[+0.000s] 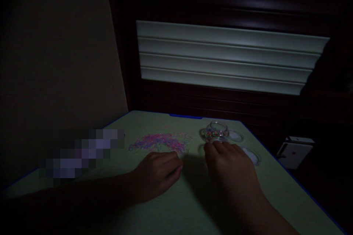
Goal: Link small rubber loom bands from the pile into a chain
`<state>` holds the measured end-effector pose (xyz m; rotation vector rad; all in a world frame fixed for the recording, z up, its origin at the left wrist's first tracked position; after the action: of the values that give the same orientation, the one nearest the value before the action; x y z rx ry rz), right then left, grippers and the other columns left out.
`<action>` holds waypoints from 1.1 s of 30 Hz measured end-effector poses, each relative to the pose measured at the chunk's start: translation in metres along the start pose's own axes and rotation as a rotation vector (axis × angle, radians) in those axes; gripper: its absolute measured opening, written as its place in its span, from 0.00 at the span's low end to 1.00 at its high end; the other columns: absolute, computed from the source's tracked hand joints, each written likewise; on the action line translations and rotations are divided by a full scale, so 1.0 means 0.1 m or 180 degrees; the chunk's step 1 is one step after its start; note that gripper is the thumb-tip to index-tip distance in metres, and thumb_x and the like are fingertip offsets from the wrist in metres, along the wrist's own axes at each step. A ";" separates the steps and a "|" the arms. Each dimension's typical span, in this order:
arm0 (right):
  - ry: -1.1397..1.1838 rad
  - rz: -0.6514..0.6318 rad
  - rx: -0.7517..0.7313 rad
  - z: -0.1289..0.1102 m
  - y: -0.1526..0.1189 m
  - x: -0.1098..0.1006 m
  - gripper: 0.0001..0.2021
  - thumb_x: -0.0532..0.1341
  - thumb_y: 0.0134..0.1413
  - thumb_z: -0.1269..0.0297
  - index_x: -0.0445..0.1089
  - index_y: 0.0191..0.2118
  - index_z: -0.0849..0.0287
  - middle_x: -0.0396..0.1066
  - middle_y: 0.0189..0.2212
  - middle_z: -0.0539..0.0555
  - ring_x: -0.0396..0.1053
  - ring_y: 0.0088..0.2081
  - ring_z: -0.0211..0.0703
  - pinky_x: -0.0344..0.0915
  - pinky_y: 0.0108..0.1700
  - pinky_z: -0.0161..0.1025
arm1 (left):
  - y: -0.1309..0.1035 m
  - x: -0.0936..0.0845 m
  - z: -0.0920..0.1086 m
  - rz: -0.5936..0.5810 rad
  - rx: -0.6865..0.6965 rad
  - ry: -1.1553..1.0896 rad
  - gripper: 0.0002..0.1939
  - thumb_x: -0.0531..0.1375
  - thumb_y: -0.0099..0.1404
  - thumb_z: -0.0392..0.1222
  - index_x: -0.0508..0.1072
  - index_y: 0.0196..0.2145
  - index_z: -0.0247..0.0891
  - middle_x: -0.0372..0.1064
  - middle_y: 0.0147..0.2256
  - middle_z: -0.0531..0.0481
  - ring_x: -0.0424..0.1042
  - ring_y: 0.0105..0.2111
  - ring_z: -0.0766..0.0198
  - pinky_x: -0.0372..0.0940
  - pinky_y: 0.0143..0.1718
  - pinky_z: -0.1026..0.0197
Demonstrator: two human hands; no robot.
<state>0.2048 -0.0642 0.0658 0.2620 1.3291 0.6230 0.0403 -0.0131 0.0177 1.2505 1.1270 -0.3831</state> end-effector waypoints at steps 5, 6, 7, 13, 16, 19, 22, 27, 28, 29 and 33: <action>-0.0493 -0.0019 0.0302 0.06 0.00 -0.08 0.08 0.52 0.50 0.74 0.68 0.31 0.59 0.70 0.27 0.57 0.66 0.27 0.44 0.55 0.29 0.39 | 0.00 0.01 -0.01 -0.0068 0.0025 0.0009 0.10 0.46 0.65 0.37 0.66 0.32 0.36 0.63 0.28 0.51 0.62 0.25 0.68 0.57 0.26 0.64; -0.0581 -0.0057 0.0340 0.07 0.00 -0.08 0.08 0.53 0.48 0.75 0.68 0.30 0.59 0.70 0.27 0.57 0.66 0.27 0.44 0.55 0.29 0.39 | 0.00 0.02 -0.01 -0.0092 0.0025 0.0007 0.10 0.46 0.65 0.37 0.66 0.32 0.36 0.63 0.28 0.51 0.62 0.25 0.68 0.57 0.26 0.64; -0.0658 -0.0099 0.0366 0.08 0.00 -0.08 0.09 0.53 0.47 0.77 0.68 0.29 0.59 0.70 0.26 0.57 0.66 0.27 0.44 0.55 0.29 0.39 | 0.00 0.02 -0.02 -0.0113 0.0013 0.0009 0.09 0.47 0.65 0.37 0.66 0.32 0.36 0.63 0.28 0.51 0.62 0.26 0.68 0.57 0.26 0.64; -0.0854 -0.0235 0.0396 0.12 -0.01 -0.04 0.09 0.53 0.44 0.80 0.67 0.27 0.60 0.70 0.25 0.57 0.66 0.26 0.44 0.55 0.29 0.39 | 0.00 0.01 -0.01 -0.0063 -0.0002 0.0017 0.09 0.47 0.64 0.36 0.66 0.31 0.37 0.62 0.27 0.52 0.61 0.25 0.68 0.56 0.25 0.64; -0.0862 -0.0256 0.0372 0.12 -0.01 -0.03 0.09 0.53 0.44 0.79 0.67 0.27 0.60 0.70 0.25 0.58 0.67 0.27 0.44 0.55 0.29 0.39 | 0.00 0.00 -0.01 -0.0049 0.0013 0.0007 0.09 0.47 0.64 0.36 0.66 0.31 0.37 0.62 0.27 0.51 0.61 0.25 0.68 0.56 0.25 0.64; -0.0892 -0.0292 0.0388 0.12 -0.01 -0.02 0.10 0.53 0.44 0.79 0.67 0.27 0.60 0.70 0.26 0.58 0.67 0.27 0.44 0.55 0.29 0.39 | -0.01 0.02 -0.01 -0.0111 0.0003 0.0021 0.09 0.47 0.64 0.37 0.66 0.32 0.37 0.63 0.27 0.52 0.62 0.25 0.68 0.56 0.26 0.64; -0.0871 -0.0357 0.0389 0.12 -0.01 -0.02 0.10 0.53 0.45 0.79 0.68 0.28 0.60 0.71 0.26 0.58 0.67 0.27 0.45 0.56 0.30 0.39 | -0.01 0.02 -0.01 -0.0112 -0.0007 0.0025 0.09 0.46 0.64 0.37 0.65 0.32 0.37 0.62 0.27 0.52 0.62 0.26 0.68 0.56 0.25 0.64; -0.0810 -0.0472 0.0395 0.13 -0.02 0.02 0.12 0.51 0.46 0.79 0.69 0.32 0.61 0.71 0.29 0.58 0.68 0.30 0.48 0.57 0.31 0.41 | 0.00 0.02 -0.01 -0.0173 -0.0046 0.0015 0.08 0.47 0.64 0.37 0.65 0.32 0.37 0.62 0.28 0.52 0.62 0.26 0.68 0.56 0.25 0.64; -0.0797 -0.0495 0.0393 0.13 -0.02 0.03 0.12 0.51 0.46 0.79 0.69 0.33 0.61 0.71 0.30 0.58 0.68 0.30 0.48 0.57 0.31 0.42 | 0.00 0.02 -0.01 -0.0187 -0.0043 0.0003 0.08 0.47 0.64 0.37 0.65 0.32 0.37 0.62 0.28 0.52 0.62 0.26 0.67 0.56 0.25 0.63; -0.0783 -0.0515 0.0392 0.13 -0.01 0.03 0.12 0.51 0.46 0.79 0.69 0.33 0.61 0.71 0.30 0.58 0.68 0.30 0.49 0.57 0.31 0.42 | 0.00 0.02 -0.01 -0.0197 -0.0034 -0.0009 0.08 0.47 0.64 0.37 0.65 0.32 0.37 0.62 0.28 0.52 0.62 0.26 0.67 0.56 0.25 0.63; -0.0688 -0.0475 0.0384 0.12 0.00 0.02 0.12 0.52 0.47 0.79 0.69 0.34 0.61 0.71 0.30 0.58 0.68 0.30 0.49 0.58 0.32 0.43 | 0.00 0.02 -0.01 -0.0205 -0.0027 -0.0004 0.09 0.47 0.64 0.37 0.65 0.31 0.37 0.62 0.28 0.52 0.62 0.25 0.68 0.56 0.25 0.63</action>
<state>0.2163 -0.0613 0.0671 0.3160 1.1668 0.3781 0.0405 -0.0112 0.0167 1.2084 1.1688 -0.4270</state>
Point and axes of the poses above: each hand's wrist, its own y-axis towards the middle knuckle, its own x-axis out of the palm, z = x × y, the point moved 3 cm from there along y, towards the middle knuckle
